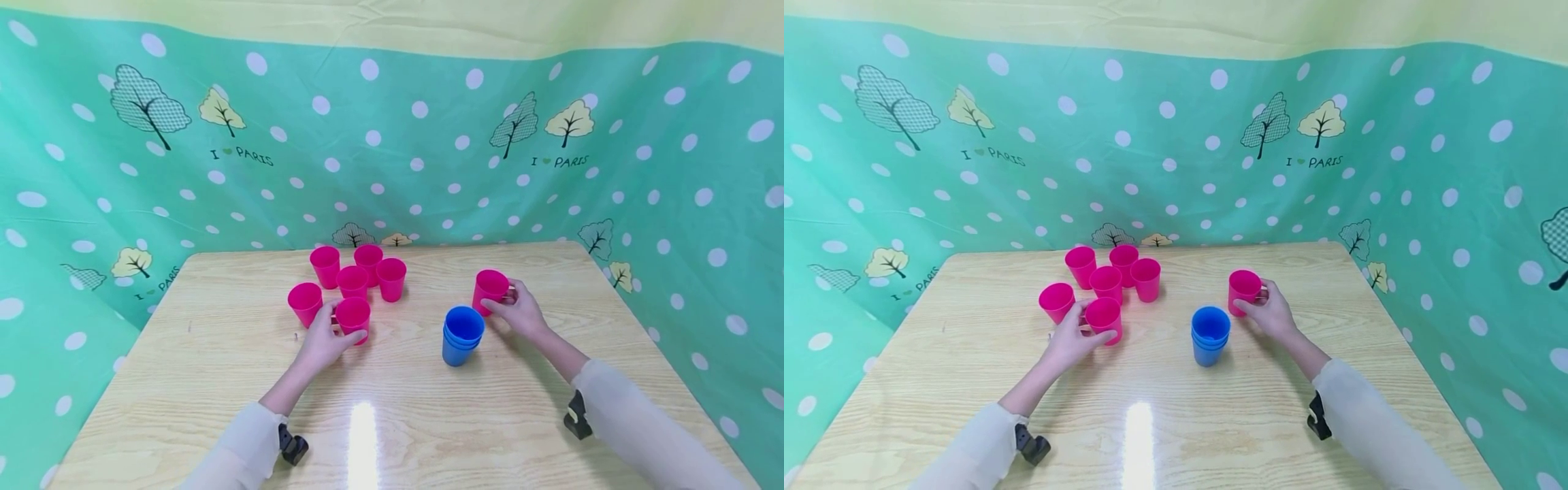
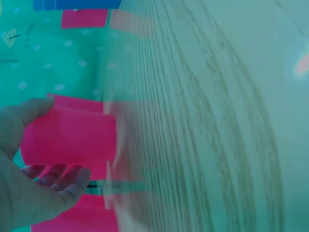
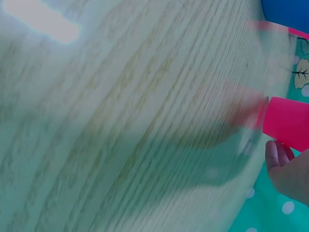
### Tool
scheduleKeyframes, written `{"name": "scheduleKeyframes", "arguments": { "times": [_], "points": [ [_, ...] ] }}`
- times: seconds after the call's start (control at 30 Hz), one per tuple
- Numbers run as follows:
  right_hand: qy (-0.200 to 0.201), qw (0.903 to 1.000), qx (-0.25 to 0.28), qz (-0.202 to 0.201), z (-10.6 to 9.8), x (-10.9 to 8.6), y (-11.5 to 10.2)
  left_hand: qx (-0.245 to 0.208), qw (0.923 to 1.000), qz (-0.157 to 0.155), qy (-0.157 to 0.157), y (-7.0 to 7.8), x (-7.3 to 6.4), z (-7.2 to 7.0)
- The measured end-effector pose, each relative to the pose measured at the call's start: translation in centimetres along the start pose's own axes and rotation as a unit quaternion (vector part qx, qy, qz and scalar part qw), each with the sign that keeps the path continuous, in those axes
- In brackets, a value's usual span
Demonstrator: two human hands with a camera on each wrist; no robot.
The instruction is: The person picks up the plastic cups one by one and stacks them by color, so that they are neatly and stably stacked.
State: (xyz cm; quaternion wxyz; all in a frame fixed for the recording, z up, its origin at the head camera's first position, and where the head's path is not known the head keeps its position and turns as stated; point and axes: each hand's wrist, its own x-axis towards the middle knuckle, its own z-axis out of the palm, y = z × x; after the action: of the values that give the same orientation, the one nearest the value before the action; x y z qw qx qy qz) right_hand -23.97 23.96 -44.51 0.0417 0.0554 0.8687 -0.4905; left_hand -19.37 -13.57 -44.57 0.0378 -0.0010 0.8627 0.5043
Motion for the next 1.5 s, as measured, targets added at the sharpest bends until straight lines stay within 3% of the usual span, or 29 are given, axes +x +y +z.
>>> {"name": "scheduleKeyframes", "arguments": {
  "times": [0.6,0.9,1.5],
  "points": [
    [-0.032,0.9991,-0.004,-0.028,-1.8,-1.1,-0.5,0.001,1.0000,0.010,0.002,0.0,0.0,-0.1],
    [-0.037,0.9989,-0.013,-0.023,-1.8,-1.5,-2.7,0.008,0.9995,0.028,0.015,-0.3,0.0,0.0],
    [-0.066,0.9958,-0.016,-0.061,-0.1,-1.9,-8.3,0.005,0.9999,0.010,0.000,0.0,0.2,-0.3]
  ]
}}
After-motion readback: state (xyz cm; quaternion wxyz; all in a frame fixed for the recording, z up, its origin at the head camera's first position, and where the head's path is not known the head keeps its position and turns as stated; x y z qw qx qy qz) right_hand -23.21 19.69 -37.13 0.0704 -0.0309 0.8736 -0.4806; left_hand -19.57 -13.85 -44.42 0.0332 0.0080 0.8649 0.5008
